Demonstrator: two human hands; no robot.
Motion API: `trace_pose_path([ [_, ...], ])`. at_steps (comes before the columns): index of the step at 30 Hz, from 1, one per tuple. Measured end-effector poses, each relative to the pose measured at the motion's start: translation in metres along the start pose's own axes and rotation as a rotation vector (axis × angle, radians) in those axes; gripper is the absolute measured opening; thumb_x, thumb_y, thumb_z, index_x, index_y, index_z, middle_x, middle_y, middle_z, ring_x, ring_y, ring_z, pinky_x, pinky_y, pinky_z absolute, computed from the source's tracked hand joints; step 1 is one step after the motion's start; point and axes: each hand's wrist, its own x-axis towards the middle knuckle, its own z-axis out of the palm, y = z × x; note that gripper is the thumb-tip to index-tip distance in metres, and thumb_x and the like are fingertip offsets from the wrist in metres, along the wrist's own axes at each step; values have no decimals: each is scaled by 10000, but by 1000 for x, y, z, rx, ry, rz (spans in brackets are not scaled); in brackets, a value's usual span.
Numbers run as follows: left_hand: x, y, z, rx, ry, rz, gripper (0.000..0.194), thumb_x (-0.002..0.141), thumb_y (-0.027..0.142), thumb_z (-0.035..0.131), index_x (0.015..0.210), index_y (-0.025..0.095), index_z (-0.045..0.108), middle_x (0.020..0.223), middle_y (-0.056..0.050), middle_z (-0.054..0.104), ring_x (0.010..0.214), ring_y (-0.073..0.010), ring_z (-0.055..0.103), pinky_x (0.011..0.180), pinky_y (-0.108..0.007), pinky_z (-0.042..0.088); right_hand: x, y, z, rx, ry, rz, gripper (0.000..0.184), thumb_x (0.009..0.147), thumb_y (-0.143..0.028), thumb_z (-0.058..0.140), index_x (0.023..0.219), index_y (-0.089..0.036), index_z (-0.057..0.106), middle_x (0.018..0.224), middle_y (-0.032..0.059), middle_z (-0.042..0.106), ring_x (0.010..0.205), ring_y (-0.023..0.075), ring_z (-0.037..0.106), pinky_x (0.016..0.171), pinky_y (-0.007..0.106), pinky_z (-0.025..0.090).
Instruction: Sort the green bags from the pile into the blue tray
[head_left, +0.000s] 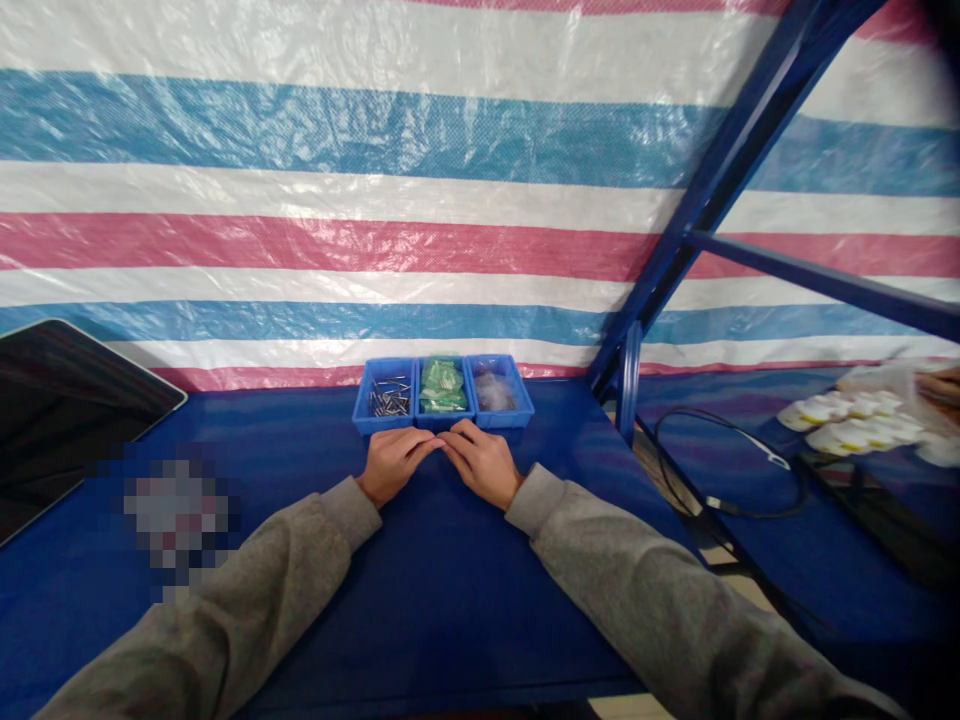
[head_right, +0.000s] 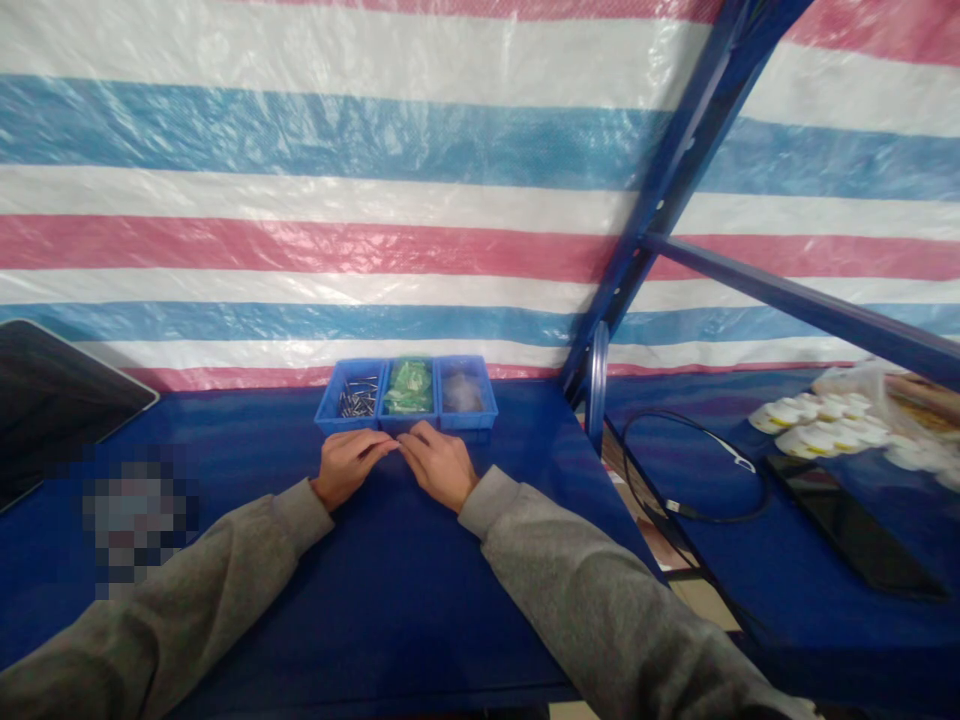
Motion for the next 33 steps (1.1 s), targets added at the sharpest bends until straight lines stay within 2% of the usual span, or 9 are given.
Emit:
trace_pose_path([
  [6, -1, 0, -1, 76, 81, -37, 198, 840, 322, 565, 737, 167, 634, 635, -2, 649, 555, -91, 588, 586, -207, 462, 1, 0, 0, -14, 0, 23, 300, 945, -322, 362, 1118, -217, 584, 949, 59, 605, 789, 118, 604, 676, 195, 445],
  [9, 1, 1, -1, 24, 40, -67, 172, 846, 306, 557, 783, 169, 638, 670, -3, 655, 556, -87, 579, 581, -208, 460, 1, 1, 2, -19, -5, 37, 294, 949, -320, 354, 1066, -218, 602, 917, 53, 605, 770, 115, 600, 657, 192, 432],
  [14, 6, 5, -2, -108, -6, -67, 143, 859, 273, 535, 870, 170, 635, 830, -37, 679, 729, -122, 621, 696, -237, 496, 1, 4, 5, -74, -32, 52, 327, 959, -332, 316, 963, -211, 620, 859, 37, 597, 723, 102, 585, 608, 188, 404],
  [19, 7, 8, -4, -114, -83, -161, 175, 875, 286, 502, 907, 165, 625, 801, -20, 667, 556, -74, 556, 571, -191, 463, 0, 5, 7, -116, -97, 4, 345, 950, -344, 334, 854, -192, 627, 813, 34, 595, 714, 107, 580, 603, 202, 388],
  [22, 7, 7, -5, -157, -71, -237, 206, 895, 293, 462, 961, 167, 611, 799, -10, 658, 528, -55, 555, 547, -166, 450, 0, 4, 6, -103, -117, -25, 329, 947, -338, 342, 862, -194, 625, 835, 33, 601, 731, 108, 583, 620, 208, 388],
  [26, 6, 4, -3, -163, -76, -280, 200, 901, 300, 450, 924, 158, 590, 707, 16, 636, 505, -54, 551, 545, -161, 443, 0, 3, 5, -81, -92, -9, 337, 946, -323, 340, 835, -186, 628, 811, 31, 605, 719, 105, 579, 629, 204, 390],
  [30, 5, -1, 1, -116, -105, -237, 179, 882, 305, 493, 910, 166, 602, 750, 7, 666, 633, -91, 614, 648, -191, 477, 1, 4, 5, -37, -20, 66, 330, 945, -301, 341, 835, -186, 630, 786, 32, 614, 726, 112, 584, 660, 206, 402],
  [33, 5, -4, 2, -126, -73, -159, 161, 859, 298, 534, 879, 178, 639, 845, -12, 688, 755, -122, 641, 750, -222, 490, 2, 6, 5, 20, 43, 127, 310, 943, -279, 344, 848, -185, 624, 786, 38, 629, 749, 127, 597, 706, 216, 419],
])
